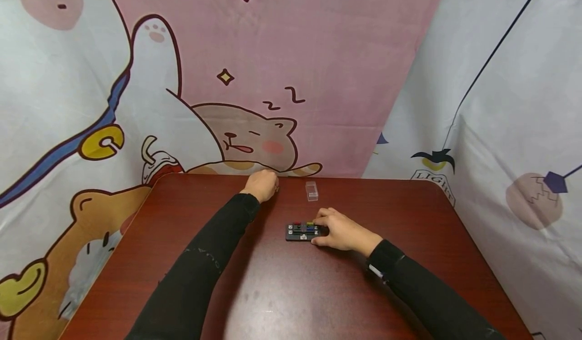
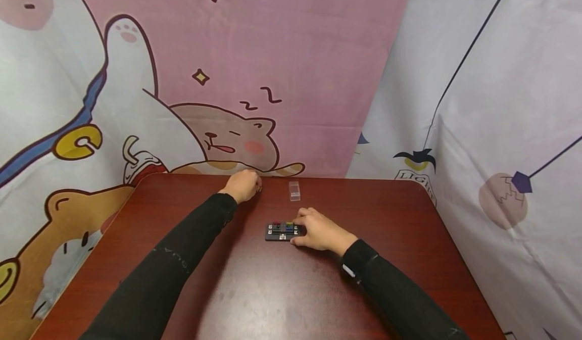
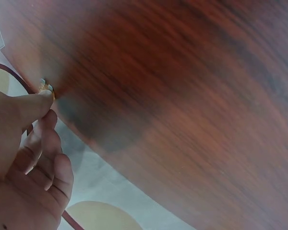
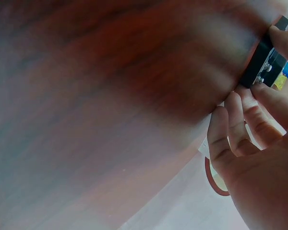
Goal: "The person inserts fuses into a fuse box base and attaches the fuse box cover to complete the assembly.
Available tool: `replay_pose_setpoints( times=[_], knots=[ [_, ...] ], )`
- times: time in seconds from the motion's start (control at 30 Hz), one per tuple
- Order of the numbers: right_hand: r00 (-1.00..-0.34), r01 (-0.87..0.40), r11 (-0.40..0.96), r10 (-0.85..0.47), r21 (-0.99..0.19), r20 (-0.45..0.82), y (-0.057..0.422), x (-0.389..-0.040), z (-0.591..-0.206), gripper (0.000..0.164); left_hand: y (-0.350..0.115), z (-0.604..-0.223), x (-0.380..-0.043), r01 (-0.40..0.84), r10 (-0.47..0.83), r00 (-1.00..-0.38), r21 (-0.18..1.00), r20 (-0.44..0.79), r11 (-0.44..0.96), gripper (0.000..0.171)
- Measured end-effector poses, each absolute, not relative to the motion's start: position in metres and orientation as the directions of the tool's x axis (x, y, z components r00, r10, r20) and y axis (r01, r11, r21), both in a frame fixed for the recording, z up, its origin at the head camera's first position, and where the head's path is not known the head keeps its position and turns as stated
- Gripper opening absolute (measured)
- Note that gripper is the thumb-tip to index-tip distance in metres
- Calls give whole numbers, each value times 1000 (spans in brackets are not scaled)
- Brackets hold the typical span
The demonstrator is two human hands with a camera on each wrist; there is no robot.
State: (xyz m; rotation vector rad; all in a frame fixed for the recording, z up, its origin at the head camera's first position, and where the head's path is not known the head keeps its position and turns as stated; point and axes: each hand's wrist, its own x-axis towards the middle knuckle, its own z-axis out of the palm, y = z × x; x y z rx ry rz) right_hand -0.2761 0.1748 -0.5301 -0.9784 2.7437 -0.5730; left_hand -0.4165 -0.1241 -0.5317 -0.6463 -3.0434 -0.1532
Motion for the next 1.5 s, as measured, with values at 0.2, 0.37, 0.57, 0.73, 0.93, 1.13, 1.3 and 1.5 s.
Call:
replay_pose_setpoints(
  times=[0.2, 0.37, 0.57, 0.73, 0.93, 1.13, 1.3, 1.5],
  knots=[
    [-777, -566, 729, -628, -385, -47, 174, -277, -529, 50, -127, -534, -421, 421, 418, -907, 93, 52, 902, 28],
    [-775, -567, 724, -630, -393, -42, 174, -277, -528, 50, -128, -535, -420, 430, 429, -903, 87, 32, 899, 34],
    [-779, -558, 729, -625, -397, -53, 174, -275, -532, 53, -128, -522, -397, 440, 441, -897, 104, 16, 892, 31],
    [-777, -560, 729, -627, -393, -55, 174, -274, -532, 54, -133, -524, -398, 437, 442, -897, 140, -8, 889, 28],
    [-772, -569, 720, -634, -398, -44, 174, -275, -530, 52, -132, -507, -386, 419, 432, -900, 153, -63, 895, 14],
    [-772, -570, 720, -634, -395, -41, 175, -277, -531, 50, -129, -497, -369, 471, 481, -877, 182, -16, 863, 9],
    [-770, -574, 720, -637, -390, -44, 175, -278, -532, 52, -122, -492, -355, 521, 525, -850, 197, 34, 830, 10],
    [-761, -592, 708, -649, -385, -24, 175, -278, -532, 51, -112, -489, -336, 538, 545, -838, 223, 32, 813, 10]
  ],
)
